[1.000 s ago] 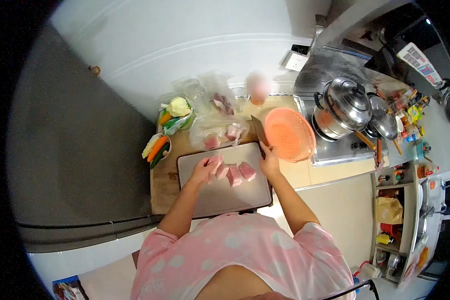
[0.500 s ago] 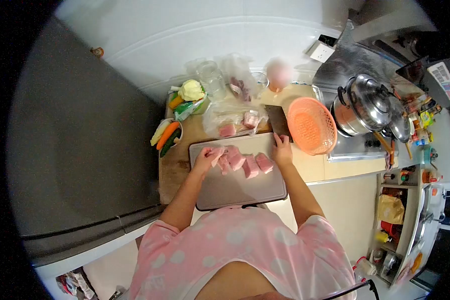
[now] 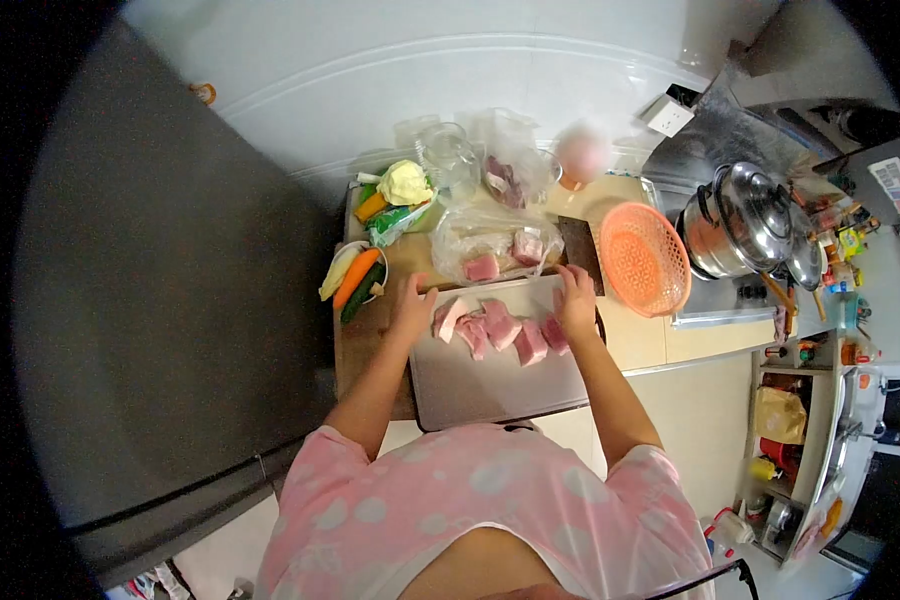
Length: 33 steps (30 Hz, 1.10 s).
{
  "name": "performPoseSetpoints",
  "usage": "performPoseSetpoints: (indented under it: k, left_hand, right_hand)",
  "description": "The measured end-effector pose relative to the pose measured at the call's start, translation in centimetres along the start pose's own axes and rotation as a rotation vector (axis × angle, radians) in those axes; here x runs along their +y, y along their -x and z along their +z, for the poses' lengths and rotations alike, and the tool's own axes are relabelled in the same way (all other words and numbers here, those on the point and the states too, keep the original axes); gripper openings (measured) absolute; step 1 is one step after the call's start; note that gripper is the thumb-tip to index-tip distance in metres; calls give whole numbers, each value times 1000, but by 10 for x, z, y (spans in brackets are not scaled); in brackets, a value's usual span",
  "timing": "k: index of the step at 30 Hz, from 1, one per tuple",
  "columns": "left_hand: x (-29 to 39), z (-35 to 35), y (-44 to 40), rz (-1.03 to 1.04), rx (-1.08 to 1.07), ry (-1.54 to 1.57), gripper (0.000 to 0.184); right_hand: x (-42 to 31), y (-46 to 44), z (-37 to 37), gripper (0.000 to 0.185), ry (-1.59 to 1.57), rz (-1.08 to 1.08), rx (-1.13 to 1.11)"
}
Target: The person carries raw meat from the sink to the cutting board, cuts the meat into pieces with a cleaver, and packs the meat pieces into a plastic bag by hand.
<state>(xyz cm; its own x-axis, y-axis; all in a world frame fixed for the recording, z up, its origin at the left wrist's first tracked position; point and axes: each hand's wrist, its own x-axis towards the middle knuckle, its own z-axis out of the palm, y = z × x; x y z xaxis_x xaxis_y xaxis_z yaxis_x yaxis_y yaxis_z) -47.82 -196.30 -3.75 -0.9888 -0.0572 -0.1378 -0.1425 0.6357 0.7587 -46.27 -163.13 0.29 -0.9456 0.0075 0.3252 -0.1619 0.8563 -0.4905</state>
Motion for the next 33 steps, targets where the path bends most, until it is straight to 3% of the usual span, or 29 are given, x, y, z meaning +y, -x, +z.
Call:
performPoseSetpoints:
  k: [4,5,8,11,14,17,20,26,29,33]
  left_hand:
    - [32,12,-38,91,-35,-17,43]
    - [37,16,-46,107,-44,-24,43]
    - [20,40,-69,176,-17,-12,45]
    - [-12,56,-89,147,-38,-59,53]
    - [-3,42,-73,198,-37,-65,59]
    - [5,34,-57,222,-19,-87,62]
    - [6,35,-47,231,30,-50,64]
    - [4,41,-49,300,245,10,59]
    - [-2,33,-56,285,208,74,56]
    - [-4,27,-57,167,202,36,56]
  right_hand:
    - [-32,-28,19,30,-186,21,-177]
    - [-33,-30,39,26,-198,-66,-156]
    - [-57,-44,57,28,-189,-105,-338]
    - [-70,-40,48,33,-237,165,-810]
    - [-93,-16,16,49,8,28,-872]
    - [-108,5,7,62,161,134,-736]
    - [-97,30,42,69,282,121,-644]
    - [-96,38,49,52,230,5,-520]
    - [-98,22,26,40,-90,140,-428]
    - [-64,-9,49,36,-654,480,-294]
